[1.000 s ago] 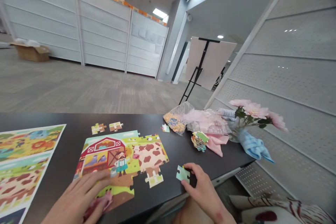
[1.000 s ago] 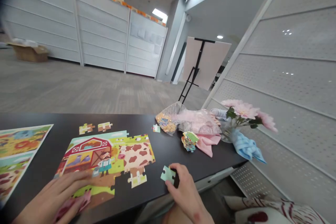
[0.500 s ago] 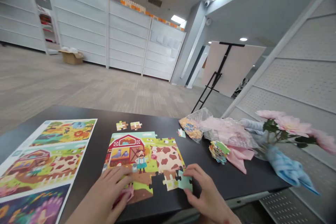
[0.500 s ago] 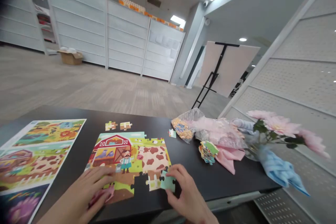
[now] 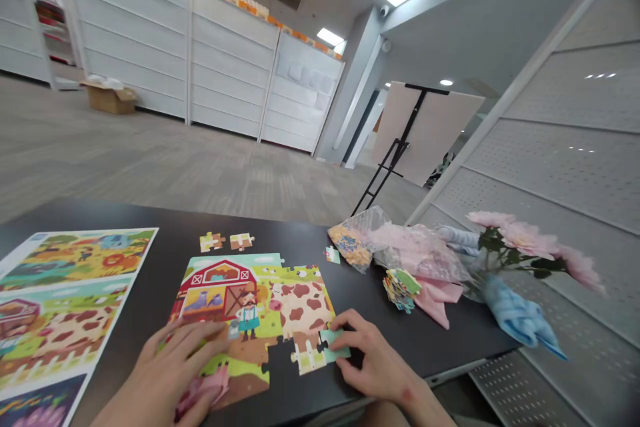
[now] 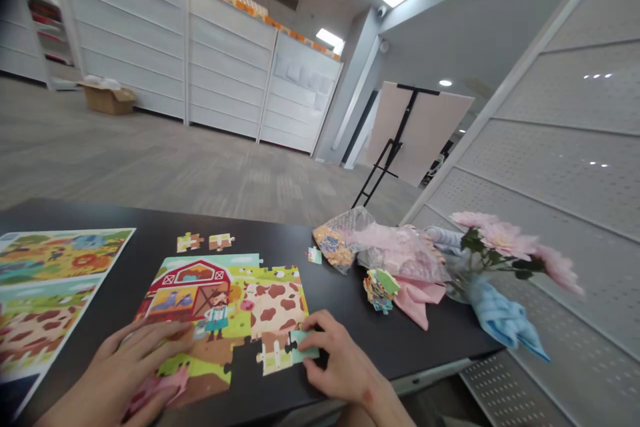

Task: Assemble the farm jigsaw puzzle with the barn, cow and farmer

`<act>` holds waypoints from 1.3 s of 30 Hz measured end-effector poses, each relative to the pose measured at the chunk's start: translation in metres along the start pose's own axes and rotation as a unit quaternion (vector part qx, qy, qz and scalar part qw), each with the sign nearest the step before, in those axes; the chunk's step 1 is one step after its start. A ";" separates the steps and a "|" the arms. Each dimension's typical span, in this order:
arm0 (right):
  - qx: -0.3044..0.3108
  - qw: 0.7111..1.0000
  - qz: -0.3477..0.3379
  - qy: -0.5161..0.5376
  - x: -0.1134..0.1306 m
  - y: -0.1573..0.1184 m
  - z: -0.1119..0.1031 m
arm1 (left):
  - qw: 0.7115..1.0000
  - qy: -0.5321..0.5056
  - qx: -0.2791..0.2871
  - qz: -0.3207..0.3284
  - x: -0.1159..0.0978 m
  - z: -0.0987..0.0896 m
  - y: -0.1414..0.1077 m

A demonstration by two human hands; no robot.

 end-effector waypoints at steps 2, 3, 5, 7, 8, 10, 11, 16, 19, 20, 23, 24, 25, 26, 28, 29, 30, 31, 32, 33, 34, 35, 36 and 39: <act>-0.008 1.000 -0.007 0.005 0.002 0.001 -0.002 | 1.000 0.000 0.004 0.001 -0.001 0.000 0.000; -0.017 1.000 -0.010 0.009 0.004 0.002 -0.002 | 1.000 0.000 0.008 -0.001 -0.002 -0.001 0.001; -0.032 0.999 -0.017 0.020 0.013 0.006 -0.003 | 1.000 -0.001 0.022 -0.007 -0.005 -0.004 0.002; -0.024 0.999 -0.031 0.033 0.024 0.012 0.000 | 0.999 -0.002 0.038 -0.015 -0.008 -0.007 0.004; -0.014 0.998 -0.041 0.038 0.030 0.014 0.002 | 0.999 -0.002 0.044 -0.018 -0.010 -0.008 0.005; 0.000 0.998 -0.049 0.030 0.036 0.014 0.006 | 0.999 -0.002 0.051 -0.020 -0.012 -0.011 0.007; -0.005 0.999 -0.040 0.016 0.035 0.012 0.008 | 0.998 -0.004 0.052 -0.021 -0.013 -0.012 0.008; -0.065 0.990 0.093 -0.083 0.005 -0.019 0.015 | 0.998 -0.027 0.055 -0.027 -0.015 -0.013 0.009; -0.069 0.989 0.092 -0.095 -0.003 -0.032 0.018 | 0.998 -0.038 0.052 -0.030 -0.016 -0.014 0.009; -0.067 0.990 0.082 -0.089 -0.003 -0.033 0.018 | 0.997 -0.040 0.054 -0.032 -0.017 -0.014 0.010; -0.070 0.994 0.060 -0.066 0.005 -0.027 0.014 | 0.997 -0.047 0.058 -0.037 -0.019 -0.017 0.011; -0.078 0.994 0.050 -0.057 0.011 -0.022 0.013 | 0.996 -0.048 0.060 -0.039 -0.020 -0.018 0.011; -0.087 0.995 0.033 -0.047 0.017 -0.017 0.012 | 0.996 -0.049 0.064 -0.039 -0.021 -0.019 0.011; -0.093 0.995 0.008 -0.035 0.025 -0.011 0.012 | 0.996 -0.049 0.069 -0.039 -0.021 -0.019 0.011; -0.088 0.995 -0.049 -0.008 0.044 0.003 0.017 | 0.995 -0.050 0.078 -0.042 -0.022 -0.019 0.012; -0.078 0.994 -0.072 0.003 0.053 0.010 0.021 | 0.994 -0.051 0.081 -0.044 -0.023 -0.019 0.012; -0.067 0.994 -0.089 0.011 0.061 0.017 0.025 | 0.994 -0.051 0.083 -0.046 -0.023 -0.019 0.012; -0.059 0.993 -0.100 0.016 0.067 0.023 0.029 | 0.994 -0.052 0.083 -0.049 -0.023 -0.019 0.013; -0.057 0.993 -0.105 0.020 0.072 0.027 0.032 | 0.994 -0.052 0.083 -0.051 -0.023 -0.020 0.013; -0.058 0.992 -0.107 0.021 0.074 0.031 0.034 | 0.994 -0.053 0.083 -0.053 -0.023 -0.020 0.014; -0.061 0.992 -0.110 0.022 0.076 0.033 0.035 | 0.994 -0.054 0.084 -0.053 -0.024 -0.021 0.014; -0.065 0.991 -0.113 0.022 0.076 0.034 0.036 | 0.993 -0.055 0.085 -0.053 -0.024 -0.021 0.014; -0.068 0.991 -0.115 0.020 0.075 0.033 0.036 | 0.993 -0.057 0.086 -0.052 -0.025 -0.022 0.014; -0.068 0.991 -0.113 0.016 0.067 0.029 0.035 | 0.993 -0.064 0.087 -0.051 -0.026 -0.023 0.015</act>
Point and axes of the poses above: each hand's wrist, its own y-axis towards the middle knuckle, its own z-axis out of the palm, x = y × z, the point moved 4 cm from there along y, towards the middle knuckle, and after that the axes turned 9 degrees about -y, right-handed, at the moved point
